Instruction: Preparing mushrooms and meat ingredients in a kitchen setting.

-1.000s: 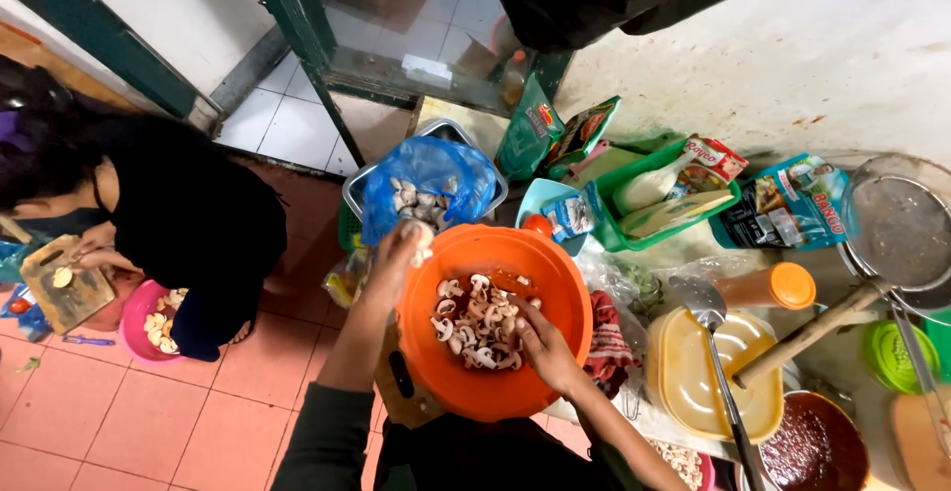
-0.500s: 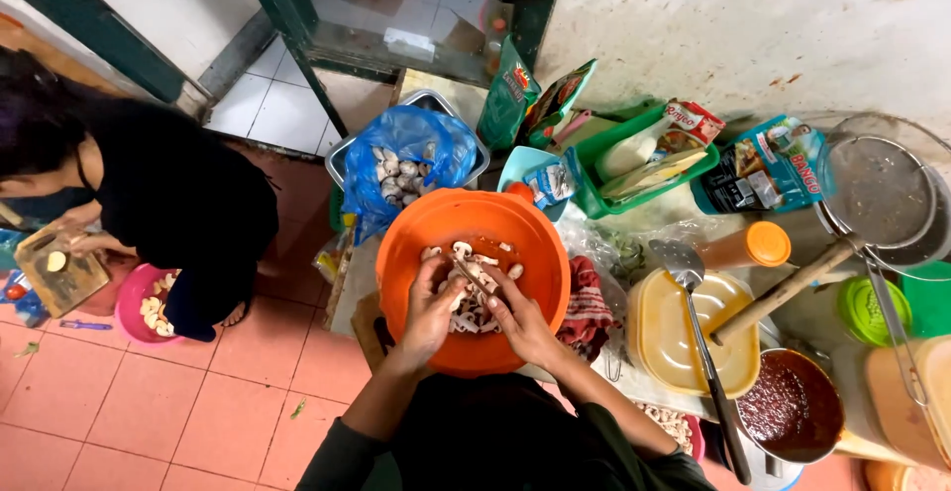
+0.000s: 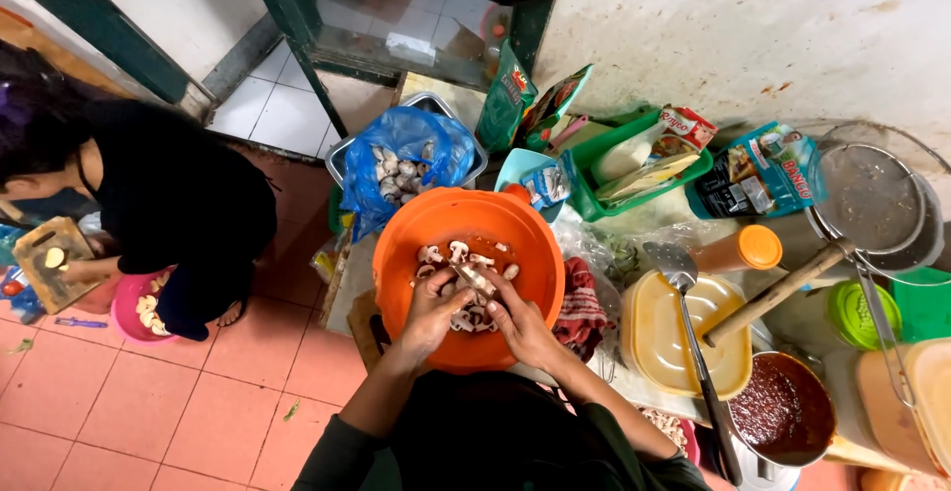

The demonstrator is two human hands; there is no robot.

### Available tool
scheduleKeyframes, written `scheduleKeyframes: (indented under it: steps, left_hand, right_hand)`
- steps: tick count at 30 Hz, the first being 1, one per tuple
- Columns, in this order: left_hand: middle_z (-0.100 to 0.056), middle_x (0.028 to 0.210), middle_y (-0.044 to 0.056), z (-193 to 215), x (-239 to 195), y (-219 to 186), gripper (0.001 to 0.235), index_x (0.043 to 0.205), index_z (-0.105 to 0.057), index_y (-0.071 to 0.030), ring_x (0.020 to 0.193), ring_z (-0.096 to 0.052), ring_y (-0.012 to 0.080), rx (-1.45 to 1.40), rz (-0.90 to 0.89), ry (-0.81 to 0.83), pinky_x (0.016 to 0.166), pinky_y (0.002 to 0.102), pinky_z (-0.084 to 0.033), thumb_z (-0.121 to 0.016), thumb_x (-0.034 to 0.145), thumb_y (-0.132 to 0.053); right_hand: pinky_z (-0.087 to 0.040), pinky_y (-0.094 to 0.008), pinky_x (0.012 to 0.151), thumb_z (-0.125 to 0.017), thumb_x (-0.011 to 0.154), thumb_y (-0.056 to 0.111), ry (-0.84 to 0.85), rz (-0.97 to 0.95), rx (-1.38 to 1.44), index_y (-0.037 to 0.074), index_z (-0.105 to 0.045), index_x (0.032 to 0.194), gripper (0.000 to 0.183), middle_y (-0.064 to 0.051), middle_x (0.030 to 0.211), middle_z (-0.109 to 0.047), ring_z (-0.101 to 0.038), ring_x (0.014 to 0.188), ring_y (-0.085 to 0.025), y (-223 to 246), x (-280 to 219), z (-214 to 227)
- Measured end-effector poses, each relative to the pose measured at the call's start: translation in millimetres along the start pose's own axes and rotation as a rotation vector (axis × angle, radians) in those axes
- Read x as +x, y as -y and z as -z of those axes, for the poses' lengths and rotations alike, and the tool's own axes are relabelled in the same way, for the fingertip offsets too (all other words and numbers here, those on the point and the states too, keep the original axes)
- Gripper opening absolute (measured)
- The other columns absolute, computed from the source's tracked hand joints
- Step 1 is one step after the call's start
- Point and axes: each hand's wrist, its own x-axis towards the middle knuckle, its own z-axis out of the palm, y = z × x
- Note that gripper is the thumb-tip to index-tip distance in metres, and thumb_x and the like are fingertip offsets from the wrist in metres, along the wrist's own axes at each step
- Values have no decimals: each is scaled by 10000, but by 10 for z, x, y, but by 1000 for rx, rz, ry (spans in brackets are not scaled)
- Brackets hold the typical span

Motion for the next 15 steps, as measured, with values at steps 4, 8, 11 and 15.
scheduleKeyframes:
  steps: [4,8,11,15]
  left_hand:
    - [-678,699,37,182,78,228,351,1124,-738,25,567,-658,55,-15,59,16,537,166,-565,-846,790,12]
    - [-655,616,64,156,43,111,321,1083,-754,38,516,-640,74,-61,137,68,517,211,-571,-856,779,16]
    - [-668,620,69,34,-24,-75,309,1086,-748,50,501,-637,61,-91,161,75,526,239,-593,-840,800,-18]
    - [-711,767,97,174,35,88,363,1148,-721,69,638,-701,119,-125,150,-8,659,265,-627,-827,808,-3]
  right_hand:
    - [-559,-448,747,-437,1050,303,55,-43,14,292,-454,1475,425,-59,738,-745,-712,731,-304,-66,117,10]
    - [-558,-478,734,-443,1055,329,74,-57,2,293,-478,1427,375,-83,729,-741,-704,715,-326,-334,166,-75]
    - [-545,-439,662,-430,1064,348,108,-74,39,272,-478,1408,355,-104,722,-736,-674,664,-313,-472,220,-99]
    - [-475,-323,597,-341,1085,334,82,-141,235,179,-420,1428,384,-92,741,-720,-593,620,-202,-434,259,-49]
